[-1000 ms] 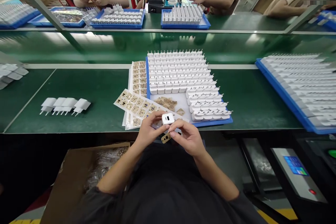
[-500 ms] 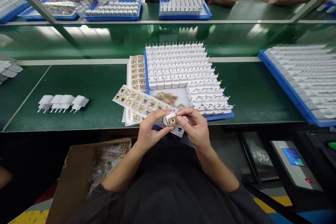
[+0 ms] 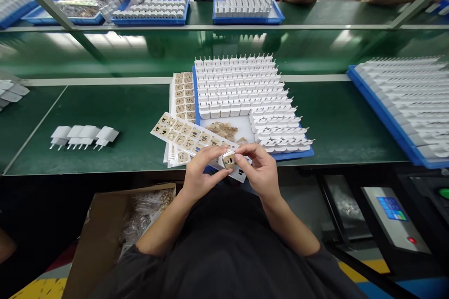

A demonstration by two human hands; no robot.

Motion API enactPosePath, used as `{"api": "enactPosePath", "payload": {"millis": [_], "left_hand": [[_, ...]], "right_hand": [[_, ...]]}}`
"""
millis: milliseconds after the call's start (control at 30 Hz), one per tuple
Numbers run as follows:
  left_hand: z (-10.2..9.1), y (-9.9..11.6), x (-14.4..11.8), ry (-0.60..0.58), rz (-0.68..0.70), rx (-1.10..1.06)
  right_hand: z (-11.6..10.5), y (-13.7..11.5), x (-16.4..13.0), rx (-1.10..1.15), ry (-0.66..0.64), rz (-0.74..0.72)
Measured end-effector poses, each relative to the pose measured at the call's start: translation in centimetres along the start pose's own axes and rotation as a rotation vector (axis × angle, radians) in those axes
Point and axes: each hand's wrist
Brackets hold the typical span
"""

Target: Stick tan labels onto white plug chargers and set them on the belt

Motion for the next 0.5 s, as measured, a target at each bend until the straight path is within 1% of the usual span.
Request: {"api": "enactPosePath", "payload": {"millis": [133, 367, 433, 500], "left_hand": [[0.05, 0.01, -0.08, 0.006, 0.014, 0.060], [0.15, 0.08, 0.00, 0.021, 0.095, 0.092], [0.17, 0.05, 0.03, 0.026, 0.122, 0.093], [0.20, -0.03, -0.04, 0.033, 0.143, 0.093]], "right_hand": [[0.32, -0.24, -0.13, -0.045, 0.014, -0.001], [0.88, -0.37, -0.23, -0.114, 0.055, -0.014], [0.99, -0.53, -0.14, -0.163, 0.071, -0.047], [1.03, -0.68, 0.05, -0.274, 0.112, -0.134]]}}
Point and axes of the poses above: each hand's wrist, its own x-axis towards the middle knuckle, its own z-axis out of the palm, y = z × x, and after that the axes turned 15 degrees about -x, right-handed
